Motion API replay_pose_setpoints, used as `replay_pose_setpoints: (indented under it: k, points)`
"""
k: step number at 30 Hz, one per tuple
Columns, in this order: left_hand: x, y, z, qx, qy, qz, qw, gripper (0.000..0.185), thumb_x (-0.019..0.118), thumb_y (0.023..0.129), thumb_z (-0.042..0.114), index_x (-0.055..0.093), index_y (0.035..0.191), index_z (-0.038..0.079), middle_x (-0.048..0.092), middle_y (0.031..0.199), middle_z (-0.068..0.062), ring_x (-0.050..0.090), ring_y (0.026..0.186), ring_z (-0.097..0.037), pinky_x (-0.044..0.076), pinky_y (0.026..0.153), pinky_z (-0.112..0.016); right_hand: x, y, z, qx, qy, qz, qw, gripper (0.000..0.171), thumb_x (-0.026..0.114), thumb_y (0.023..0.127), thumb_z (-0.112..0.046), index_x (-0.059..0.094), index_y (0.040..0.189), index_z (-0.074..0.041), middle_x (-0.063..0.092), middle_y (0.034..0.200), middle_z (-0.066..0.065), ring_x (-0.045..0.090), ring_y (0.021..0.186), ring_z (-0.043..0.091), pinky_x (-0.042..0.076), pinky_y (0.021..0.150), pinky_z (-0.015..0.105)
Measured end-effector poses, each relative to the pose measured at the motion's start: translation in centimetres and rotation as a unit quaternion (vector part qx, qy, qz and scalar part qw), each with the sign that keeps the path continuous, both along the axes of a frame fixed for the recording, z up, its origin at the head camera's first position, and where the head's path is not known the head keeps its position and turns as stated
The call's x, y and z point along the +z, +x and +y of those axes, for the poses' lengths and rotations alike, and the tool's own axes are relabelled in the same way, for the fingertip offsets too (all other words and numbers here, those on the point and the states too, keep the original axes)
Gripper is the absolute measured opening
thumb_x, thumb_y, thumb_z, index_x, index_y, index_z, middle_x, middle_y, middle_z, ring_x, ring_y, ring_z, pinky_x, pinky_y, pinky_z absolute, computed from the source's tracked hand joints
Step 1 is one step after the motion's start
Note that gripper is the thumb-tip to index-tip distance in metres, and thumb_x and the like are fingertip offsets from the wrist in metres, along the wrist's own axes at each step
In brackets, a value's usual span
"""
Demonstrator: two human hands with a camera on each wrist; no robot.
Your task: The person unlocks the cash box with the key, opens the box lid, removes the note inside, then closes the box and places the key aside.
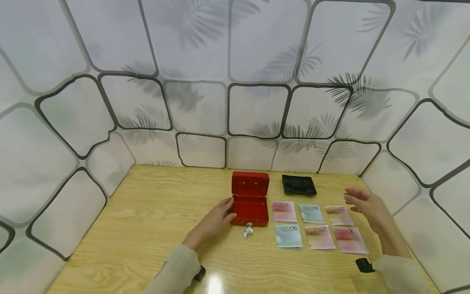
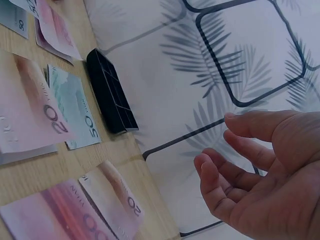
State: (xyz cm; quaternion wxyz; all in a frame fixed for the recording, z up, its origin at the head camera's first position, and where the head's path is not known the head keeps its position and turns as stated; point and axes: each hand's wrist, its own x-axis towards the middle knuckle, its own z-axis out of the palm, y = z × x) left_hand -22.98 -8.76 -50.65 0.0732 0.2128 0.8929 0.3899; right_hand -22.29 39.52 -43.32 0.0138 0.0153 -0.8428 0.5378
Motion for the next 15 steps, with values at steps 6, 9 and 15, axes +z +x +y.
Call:
replay_pose_setpoints:
  k: [6,9,15]
  points:
    - [0.0,-0.1,0.0,-0.002,0.0,0.003,1.0,0.061,0.055,0.109,0.02,0.032,0.157,-0.008,0.029,0.164,-0.024,0.03,0.151,-0.039,0.03,0.12,-0.052,-0.4,-2.7,-0.4,0.024,0.0,-0.003,1.0,0.05,0.062,0.106,-0.018,0.049,0.139,0.017,0.062,0.102,-0.03,0.061,0.095,-0.005,0.056,0.08,0.02]
    - [0.0,-0.1,0.0,-0.002,-0.002,0.003,1.0,0.061,0.055,0.109,0.021,0.032,0.157,-0.008,0.029,0.164,-0.024,0.03,0.15,-0.039,0.03,0.12,-0.052,-0.9,-3.9,-0.6,0.03,0.007,-0.004,1.0,0.054,0.061,0.106,-0.019,0.046,0.142,0.019,0.063,0.105,-0.027,0.061,0.095,-0.007,0.056,0.08,0.02]
    - [0.0,-0.1,0.1,-0.003,-0.003,0.006,1.0,0.06,0.056,0.109,0.019,0.032,0.157,-0.009,0.029,0.164,-0.025,0.031,0.15,-0.04,0.03,0.12,-0.052,-2.3,-6.1,-0.9,0.032,0.038,-0.01,0.999,0.054,0.06,0.107,-0.018,0.046,0.144,0.018,0.066,0.131,0.014,0.059,0.094,-0.012,0.057,0.082,0.022]
